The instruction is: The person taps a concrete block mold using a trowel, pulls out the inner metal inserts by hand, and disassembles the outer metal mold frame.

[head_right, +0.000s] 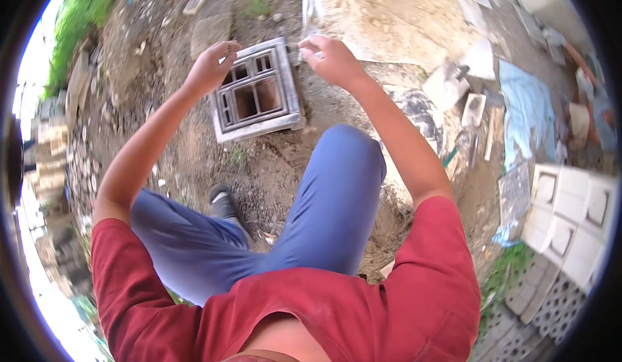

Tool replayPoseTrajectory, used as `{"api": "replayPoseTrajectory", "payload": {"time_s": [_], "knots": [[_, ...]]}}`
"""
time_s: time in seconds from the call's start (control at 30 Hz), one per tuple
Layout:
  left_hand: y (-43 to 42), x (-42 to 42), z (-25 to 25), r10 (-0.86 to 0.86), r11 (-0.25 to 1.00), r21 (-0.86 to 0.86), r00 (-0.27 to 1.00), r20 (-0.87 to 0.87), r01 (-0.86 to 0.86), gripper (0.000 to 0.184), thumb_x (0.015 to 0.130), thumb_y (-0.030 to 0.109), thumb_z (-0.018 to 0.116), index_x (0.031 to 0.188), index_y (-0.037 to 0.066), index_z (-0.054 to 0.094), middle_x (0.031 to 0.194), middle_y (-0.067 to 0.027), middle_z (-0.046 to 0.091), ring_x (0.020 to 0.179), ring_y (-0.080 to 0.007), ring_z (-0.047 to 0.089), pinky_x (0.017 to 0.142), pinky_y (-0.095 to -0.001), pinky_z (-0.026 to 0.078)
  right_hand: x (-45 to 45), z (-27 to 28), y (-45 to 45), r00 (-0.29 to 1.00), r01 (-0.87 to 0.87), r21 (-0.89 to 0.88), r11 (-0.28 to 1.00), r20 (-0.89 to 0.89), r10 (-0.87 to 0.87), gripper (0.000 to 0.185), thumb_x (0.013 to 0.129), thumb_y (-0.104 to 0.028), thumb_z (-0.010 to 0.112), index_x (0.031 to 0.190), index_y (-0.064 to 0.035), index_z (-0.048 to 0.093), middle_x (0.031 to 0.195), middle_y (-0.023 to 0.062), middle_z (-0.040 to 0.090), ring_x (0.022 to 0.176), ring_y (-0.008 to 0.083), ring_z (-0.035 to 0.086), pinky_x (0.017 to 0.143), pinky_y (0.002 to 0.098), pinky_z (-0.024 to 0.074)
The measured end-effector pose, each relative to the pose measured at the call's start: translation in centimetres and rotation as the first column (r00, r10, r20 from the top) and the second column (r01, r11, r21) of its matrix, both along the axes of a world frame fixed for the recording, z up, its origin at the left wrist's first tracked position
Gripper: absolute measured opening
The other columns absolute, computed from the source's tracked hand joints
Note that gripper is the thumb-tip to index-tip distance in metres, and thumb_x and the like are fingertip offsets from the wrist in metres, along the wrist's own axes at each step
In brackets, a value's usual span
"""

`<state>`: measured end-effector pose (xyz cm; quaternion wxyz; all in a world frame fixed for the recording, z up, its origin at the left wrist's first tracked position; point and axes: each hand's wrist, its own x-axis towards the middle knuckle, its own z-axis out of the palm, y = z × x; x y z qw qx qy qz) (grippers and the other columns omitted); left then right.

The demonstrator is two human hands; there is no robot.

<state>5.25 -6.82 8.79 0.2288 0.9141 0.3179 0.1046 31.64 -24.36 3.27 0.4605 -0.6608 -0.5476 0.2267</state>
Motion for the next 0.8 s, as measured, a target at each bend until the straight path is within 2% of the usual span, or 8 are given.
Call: {"api": "replayPoseTrajectory", "payload": {"time_s": [0.13, 0.2, 0.4, 0.43, 0.5, 0.67, 0.7, 0.8], "knots": [[-0.4, -7.0, 1.4, 0.124, 0.987, -0.098, 0.990, -0.061, -0.129, 0.030, 0.101, 0.024, 0.061, 0.121, 0.004, 0.070, 0.125, -0.0146, 0.070, 0.119, -0.0297, 0.065, 0.107, -0.0395, 0.046, -6.1, 0.7, 4.8, 0.948, -0.262, -0.009, 0.965, 0.185, 0.259, 0.021, 0.090, -0.019, 0.064, 0.102, -0.0056, 0.074, 0.096, 0.0178, 0.073, 0.091, 0.0348, 0.070, 0.081, 0.0426, 0.0548], [-1.1, -9.2, 1.0, 0.080, 0.993, -0.081, 0.989, -0.125, -0.091, 0.030, 0.101, 0.025, 0.061, 0.122, 0.006, 0.070, 0.127, -0.0139, 0.069, 0.122, -0.0280, 0.063, 0.112, -0.0403, 0.044, -8.5, 0.3, 5.2, 0.890, -0.337, -0.155, 0.929, 0.270, 0.368, 0.017, 0.088, -0.018, 0.065, 0.097, -0.0069, 0.074, 0.091, 0.0154, 0.073, 0.087, 0.0343, 0.070, 0.080, 0.0436, 0.0549], [-2.6, -10.3, -1.8, -0.050, 0.994, -0.109, 0.967, -0.249, 0.023, 0.040, 0.098, 0.019, 0.061, 0.135, 0.004, 0.060, 0.144, -0.0171, 0.055, 0.131, -0.0360, 0.055, 0.114, -0.0457, 0.041, -12.0, -1.5, 5.5, 0.905, -0.132, -0.338, 0.932, 0.343, 0.253, 0.017, 0.087, -0.021, 0.065, 0.091, -0.0094, 0.076, 0.091, 0.0148, 0.074, 0.087, 0.0352, 0.071, 0.079, 0.0444, 0.0567], [-2.3, -10.1, -3.0, -0.047, 0.993, -0.119, 0.969, -0.241, 0.018, 0.040, 0.098, 0.019, 0.061, 0.135, 0.004, 0.060, 0.144, -0.0171, 0.055, 0.131, -0.0360, 0.055, 0.114, -0.0457, 0.041, -12.6, -2.2, 5.4, 0.939, -0.081, -0.364, 0.928, 0.284, 0.193, 0.018, 0.088, -0.021, 0.064, 0.093, -0.0088, 0.077, 0.092, 0.0158, 0.074, 0.088, 0.0357, 0.071, 0.079, 0.0448, 0.0566], [-1.2, -9.1, -5.8, -0.076, 0.962, 0.242, 0.974, -0.213, 0.128, 0.051, 0.101, 0.022, 0.055, 0.147, 0.003, 0.046, 0.158, -0.0175, 0.040, 0.144, -0.0360, 0.041, 0.118, -0.0449, 0.035, -14.1, -2.4, 4.8, 0.988, -0.012, -0.402, 0.916, 0.138, 0.074, 0.023, 0.090, -0.022, 0.063, 0.098, -0.0044, 0.075, 0.097, 0.0200, 0.074, 0.093, 0.0377, 0.071, 0.083, 0.0454, 0.0554], [2.2, -6.0, -10.9, 0.074, 0.944, 0.326, 0.996, -0.044, -0.055, 0.058, 0.105, 0.034, 0.043, 0.152, 0.000, 0.038, 0.164, -0.0195, 0.028, 0.153, -0.0348, 0.025, 0.123, -0.0478, 0.023, -16.3, -5.7, 5.3, 0.999, 0.044, -0.485, 0.873, 0.008, -0.046, 0.031, 0.093, -0.022, 0.060, 0.109, 0.0032, 0.069, 0.106, 0.0259, 0.071, 0.100, 0.0401, 0.069, 0.089, 0.0439, 0.0533], [2.6, -5.6, -11.7, 0.109, 0.936, 0.335, 0.994, 0.026, -0.112, 0.060, 0.106, 0.038, 0.040, 0.151, 0.000, 0.040, 0.163, -0.0213, 0.029, 0.154, -0.0341, 0.023, 0.124, -0.0495, 0.020, -16.3, -9.1, 5.9, 0.994, 0.027, -0.493, 0.869, -0.083, -0.078, 0.031, 0.094, -0.020, 0.058, 0.110, 0.0042, 0.068, 0.107, 0.0257, 0.071, 0.098, 0.0385, 0.070, 0.087, 0.0439, 0.0541], [3.3, -4.5, -13.0, 0.128, 0.886, 0.444, 0.991, 0.041, -0.132, 0.058, 0.107, 0.038, 0.036, 0.154, 0.003, 0.037, 0.165, -0.0157, 0.028, 0.154, -0.0325, 0.023, 0.125, -0.0482, 0.018, -17.2, -7.6, 6.5, 0.927, -0.016, -0.556, 0.831, -0.321, -0.197, 0.031, 0.098, -0.018, 0.053, 0.113, 0.0064, 0.064, 0.109, 0.0244, 0.071, 0.095, 0.0343, 0.071, 0.082, 0.0431, 0.0560]]}}
